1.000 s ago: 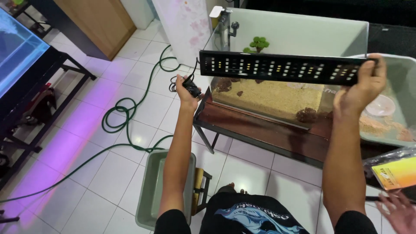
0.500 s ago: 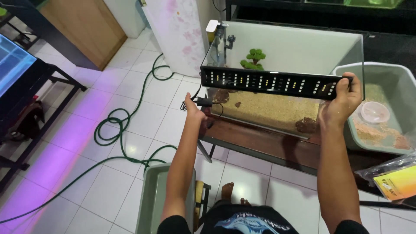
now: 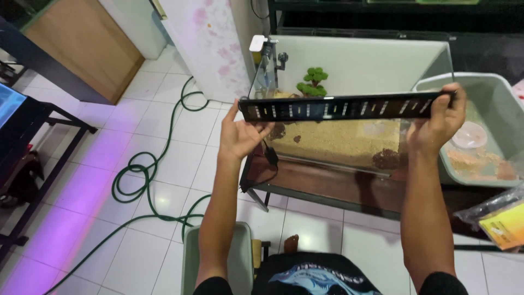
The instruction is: Unboxing an aquarium LED light fixture, removing its plastic packaging, and placing it on top of a glass aquarium tank.
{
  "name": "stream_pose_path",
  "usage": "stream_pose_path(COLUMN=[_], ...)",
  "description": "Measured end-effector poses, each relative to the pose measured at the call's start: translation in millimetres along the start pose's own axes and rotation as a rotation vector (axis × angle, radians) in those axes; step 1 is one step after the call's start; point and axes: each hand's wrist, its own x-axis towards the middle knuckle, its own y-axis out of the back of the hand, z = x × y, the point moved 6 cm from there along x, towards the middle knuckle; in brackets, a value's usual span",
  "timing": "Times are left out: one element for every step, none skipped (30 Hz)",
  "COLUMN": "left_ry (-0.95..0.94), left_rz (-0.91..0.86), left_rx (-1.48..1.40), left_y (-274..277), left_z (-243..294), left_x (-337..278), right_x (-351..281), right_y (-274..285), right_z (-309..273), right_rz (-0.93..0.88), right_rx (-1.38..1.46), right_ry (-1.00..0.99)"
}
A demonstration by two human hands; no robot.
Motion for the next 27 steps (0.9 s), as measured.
stream_pose_path(left_ry=[0.009, 0.025, 0.039, 0.047, -0.029, -0.105, -0.099, -0.224, -0.354, -0.354, -0.401, -0.448, -0.450, -0.499, -0.548, -0.552, -0.600, -0.648, -0.653, -0.687, -0.722, -0.728, -0.735, -0.742, -0.746, -0.776, -0.802], left_rz=[0.005, -0.097, -0.199, -0.193, -0.146, -0.100, -0.101, -0.123, -0.146, -0.147, -0.173, -0.199, -0.203, -0.218, -0.235, -0.240, -0.270, -0.300, -0.307, -0.347, -0.386, -0.393, -0.444, -0.495, -0.500, -0.618, -0.733], left_rx=[0.000, 0.023, 0.046, 0.044, 0.056, 0.069, 0.070, 0.174, 0.276, 0.276, 0.225, 0.174, 0.174, 0.151, 0.129, 0.130, 0.146, 0.162, 0.162, 0.182, 0.201, 0.200, 0.189, 0.177, 0.177, 0.176, 0.174], left_y=[0, -6, -11, -16, -21, -27, -33, -42, -52, -57, -65, -72, -75, -78, -81, -84, -89, -95, -98, -104, -109, -112, -116, -120, -117, -119, -119], left_z=[4, 8, 11, 12, 19, 26, 25, 32, 40, 43, 48, 54, 57, 64, 70, 70, 71, 72, 71, 71, 72, 73, 72, 71, 74, 77, 79], left_x=[-1, -2, -5, -9, -12, -16, -16, -18, -22, -24, -26, -29, -26, -25, -24, -22, -22, -22, -20, -20, -21, -21, -22, -22, -15, -11, -9], right_x=[3, 5, 7, 5, 6, 7, 8, 8, 10, 11, 12, 14, 15, 17, 17, 20, 23, 25, 30, 34, 40, 43, 45, 47, 49, 51, 51], right_y=[2, 2, 2, 1, -4, -9, -9, -13, -19, -22, -26, -29, -36, -42, -48, -59, -65, -70, -71, -71, -72, -75, -77, -78, -80, -82, -82], right_z=[-2, -5, -8, -11, -14, -18, -17, -16, -15, -18, -16, -14, -19, -20, -20, -24, -26, -27, -25, -22, -20, -20, -21, -21, -24, -27, -29], right_rz=[0.006, -0.025, -0.056, -0.051, -0.078, -0.104, -0.100, -0.160, -0.225, -0.225, -0.211, -0.194, -0.196, -0.181, -0.164, -0.166, -0.054, 0.060, 0.055, 0.079, 0.101, 0.095, 0.100, 0.104, 0.100, 0.104, 0.112], right_rx=[-0.008, 0.021, 0.052, 0.045, 0.069, 0.094, 0.090, 0.143, 0.201, 0.200, 0.146, 0.092, 0.094, 0.070, 0.048, 0.051, 0.138, 0.226, 0.231, 0.288, 0.345, 0.350, 0.415, 0.480, 0.484, 0.536, 0.586], right_ry=[-0.004, 0.017, 0.037, 0.032, 0.037, 0.042, 0.044, 0.040, 0.038, 0.039, -0.035, -0.109, -0.105, -0.183, -0.259, -0.254, -0.303, -0.350, -0.344, -0.353, -0.362, -0.356, -0.350, -0.344, -0.341, -0.356, -0.373])
